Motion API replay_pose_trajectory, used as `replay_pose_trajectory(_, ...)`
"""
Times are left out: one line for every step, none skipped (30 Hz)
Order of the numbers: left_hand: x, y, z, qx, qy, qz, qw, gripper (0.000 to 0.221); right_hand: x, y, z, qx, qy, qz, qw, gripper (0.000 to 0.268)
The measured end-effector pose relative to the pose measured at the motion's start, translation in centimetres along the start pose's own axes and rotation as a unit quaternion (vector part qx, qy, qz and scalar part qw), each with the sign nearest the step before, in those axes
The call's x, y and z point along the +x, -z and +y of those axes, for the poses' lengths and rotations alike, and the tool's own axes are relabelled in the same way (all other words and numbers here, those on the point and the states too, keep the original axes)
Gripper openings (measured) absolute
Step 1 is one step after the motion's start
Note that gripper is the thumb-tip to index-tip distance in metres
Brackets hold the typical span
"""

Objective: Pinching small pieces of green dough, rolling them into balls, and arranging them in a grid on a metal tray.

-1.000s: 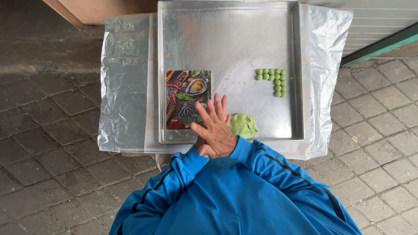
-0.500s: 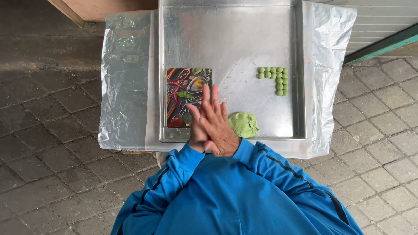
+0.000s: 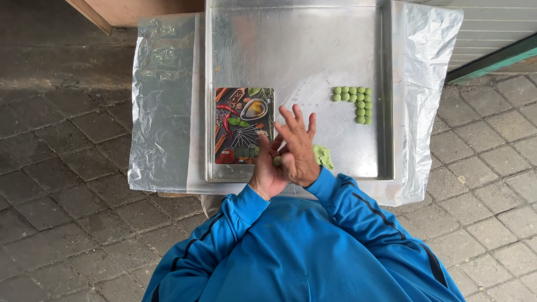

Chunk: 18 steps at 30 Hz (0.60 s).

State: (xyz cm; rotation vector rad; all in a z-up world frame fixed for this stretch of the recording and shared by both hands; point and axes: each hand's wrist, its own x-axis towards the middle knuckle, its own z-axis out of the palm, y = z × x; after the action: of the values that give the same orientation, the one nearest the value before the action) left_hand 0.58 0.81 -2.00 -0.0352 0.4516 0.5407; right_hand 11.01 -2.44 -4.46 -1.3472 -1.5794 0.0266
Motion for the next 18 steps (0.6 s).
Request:
replay_pose_trajectory(1.5, 3.0, 0.0, -0.018, 0.009, -0.005, 1.0, 0.055, 0.2, 1.0, 0.1, -0.006, -0.029, -0.017, 0.999, 0.068)
replay_pose_trajectory(3.0, 5.9, 0.0, -0.035, 0.017, -0.011, 0.999, 0.072, 0.3, 2.0, 0.1, -0.013, -0.059, -0.034, 0.998, 0.053)
replay_pose_trajectory(2.8, 5.3, 0.2, -0.037, 0.015, -0.012, 0.999, 0.072, 0.0, 2.7, 0.3, -0.012, -0.057, -0.036, 0.998, 0.053)
replay_pose_trajectory(2.5, 4.6, 0.5, -0.024, 0.011, -0.012, 1.0, 0.077, -0.4, 3.4, 0.5, -0.058, -0.055, -0.062, 0.995, 0.043)
replay_pose_trajectory(2.2, 4.0, 0.7, -0.011, 0.009, -0.011, 1.0, 0.084, -0.8, 4.1, 0.6, -0.105, -0.055, -0.086, 0.989, 0.034)
replay_pose_trajectory(2.1, 3.9, 0.8, -0.013, 0.008, -0.011, 1.0, 0.084, -1.3, 4.2, 0.5, -0.105, -0.054, -0.088, 0.989, 0.034)
replay_pose_trajectory(2.1, 3.7, 0.9, -0.004, 0.014, -0.013, 1.0, 0.083, -1.9, 4.3, 0.4, -0.128, -0.055, -0.105, 0.985, 0.038)
replay_pose_trajectory(2.1, 3.5, 0.9, 0.004, 0.019, -0.015, 1.0, 0.082, -2.4, 4.5, 0.3, -0.15, -0.057, -0.122, 0.979, 0.043)
replay_pose_trajectory(2.1, 3.6, 0.6, 0.003, 0.023, -0.014, 1.0, 0.082, -2.7, 4.4, 0.1, -0.152, -0.06, -0.123, 0.979, 0.043)
replay_pose_trajectory(2.0, 3.8, 0.3, 0.001, 0.022, -0.013, 1.0, 0.082, -3.1, 4.2, -0.2, -0.163, -0.069, -0.121, 0.977, 0.044)
replay_pose_trajectory(2.2, 3.8, 0.2, 0.0, 0.02, -0.014, 1.0, 0.083, -3.1, 4.0, -0.3, -0.174, -0.075, -0.117, 0.975, 0.045)
replay_pose_trajectory(1.9, 3.1, 0.0, 0.001, 0.02, -0.015, 1.0, 0.083, -3.4, 3.7, -0.1, -0.175, -0.075, -0.117, 0.975, 0.045)
replay_pose_trajectory(1.5, 2.4, -0.1, 0.016, 0.018, -0.018, 1.0, 0.085, -3.7, 3.3, 0.0, -0.176, -0.088, -0.111, 0.974, 0.043)
replay_pose_trajectory(1.1, 1.7, -0.2, 0.03, 0.016, -0.022, 0.999, 0.088, -4.1, 2.9, 0.1, -0.177, -0.101, -0.106, 0.973, 0.041)
replay_pose_trajectory(1.0, 1.6, -0.2, 0.03, 0.014, -0.021, 0.999, 0.088, -4.3, 2.7, 0.3, -0.175, -0.1, -0.107, 0.974, 0.041)
replay_pose_trajectory(0.9, 1.4, -0.2, 0.043, 0.01, -0.02, 0.999, 0.089, -4.6, 2.4, 0.5, -0.174, -0.109, -0.102, 0.973, 0.038)
replay_pose_trajectory(0.8, 1.3, -0.3, 0.056, 0.009, -0.018, 0.998, 0.09, -4.9, 2.2, 0.6, -0.173, -0.119, -0.095, 0.973, 0.034)
replay_pose_trajectory(0.9, 1.4, -0.2, 0.056, 0.008, -0.018, 0.998, 0.09, -4.8, 2.0, 0.7, -0.172, -0.12, -0.095, 0.973, 0.034)
